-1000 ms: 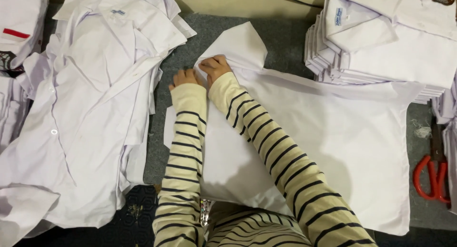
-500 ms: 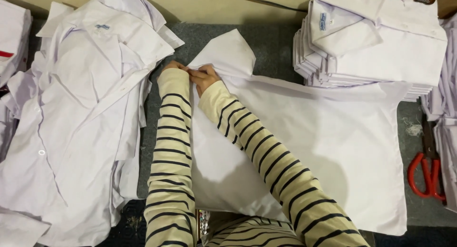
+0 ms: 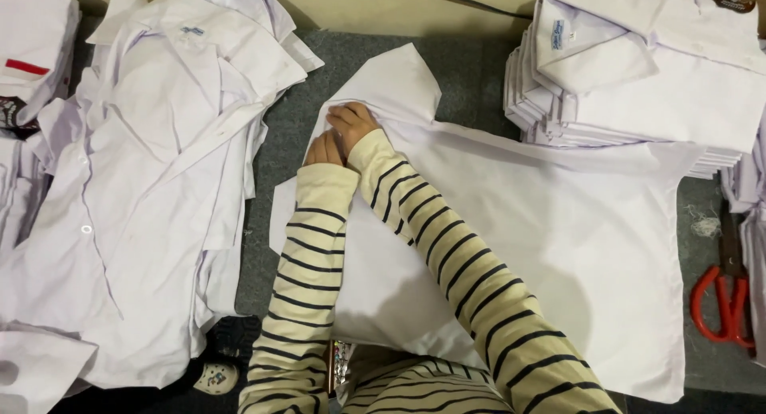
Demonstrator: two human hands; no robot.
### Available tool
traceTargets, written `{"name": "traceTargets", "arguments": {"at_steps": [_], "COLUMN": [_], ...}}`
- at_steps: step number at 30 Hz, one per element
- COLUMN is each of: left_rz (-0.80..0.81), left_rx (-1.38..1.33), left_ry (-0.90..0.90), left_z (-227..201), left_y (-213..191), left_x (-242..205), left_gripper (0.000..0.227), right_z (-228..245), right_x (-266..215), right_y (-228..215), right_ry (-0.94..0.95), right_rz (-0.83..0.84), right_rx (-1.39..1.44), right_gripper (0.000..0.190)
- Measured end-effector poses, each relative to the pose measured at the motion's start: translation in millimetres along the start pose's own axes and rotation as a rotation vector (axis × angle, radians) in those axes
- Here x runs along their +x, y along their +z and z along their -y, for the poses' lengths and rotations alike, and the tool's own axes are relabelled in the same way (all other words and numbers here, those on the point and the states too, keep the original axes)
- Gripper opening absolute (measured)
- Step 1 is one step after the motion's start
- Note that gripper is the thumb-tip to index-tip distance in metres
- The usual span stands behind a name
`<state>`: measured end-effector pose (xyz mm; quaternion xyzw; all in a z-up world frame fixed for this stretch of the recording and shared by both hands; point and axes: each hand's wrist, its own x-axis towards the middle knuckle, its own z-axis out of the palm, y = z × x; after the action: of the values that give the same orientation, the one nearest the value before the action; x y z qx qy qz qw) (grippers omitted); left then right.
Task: Folding a white long-sleeved shirt on a work table.
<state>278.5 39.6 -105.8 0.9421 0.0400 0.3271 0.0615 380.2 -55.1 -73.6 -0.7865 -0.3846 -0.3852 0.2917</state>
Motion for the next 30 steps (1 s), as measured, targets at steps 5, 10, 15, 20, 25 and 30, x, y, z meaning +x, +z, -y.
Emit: {"name": "traceTargets", "arguments": {"at_steps": [5, 10, 15, 20, 25, 30], "left_rz": [-0.001, 0.056, 0.201, 0.433, 0.043, -0.032], "left_rx": [0.052, 0.036, 0.012, -0.210, -0.224, -0.773], "left_ry": [-0.017, -0.086, -0.161, -0.197, -0.426, -1.115], "left_z": [-4.5, -13.2, -22.3, -31.3, -22.4, -27.5], "left_y": [-17.2, -40.5, -61.4, -191.3, -281.6, -286.6], "left_x": [-8.5, -3.8, -6.1, -36.3, -143.6, -228.0], "left_gripper": [0.067, 0.069, 0.073, 0.071, 0.043, 0.035], "right_z": [16.4, 17.7, 16.9, 19.0, 13.3, 23.5], "right_x": [9.4, 14.8, 4.2, 3.4, -5.5, 13.5], "right_y": [-11.8, -12.2, 0.8, -9.4, 1.5, -27.2], "right_ry": [-0.073, -0.093, -0.062, 0.017, 0.004, 0.060], "right_rz": [-0.008, -0.006, 0.113, 0.446, 0.488, 0.617], "right_rx": [0.163, 0.162, -0.059, -0.143, -0.144, -0.036], "right_gripper": [0.020, 0.027, 0.046, 0.057, 0.061, 0.054]}}
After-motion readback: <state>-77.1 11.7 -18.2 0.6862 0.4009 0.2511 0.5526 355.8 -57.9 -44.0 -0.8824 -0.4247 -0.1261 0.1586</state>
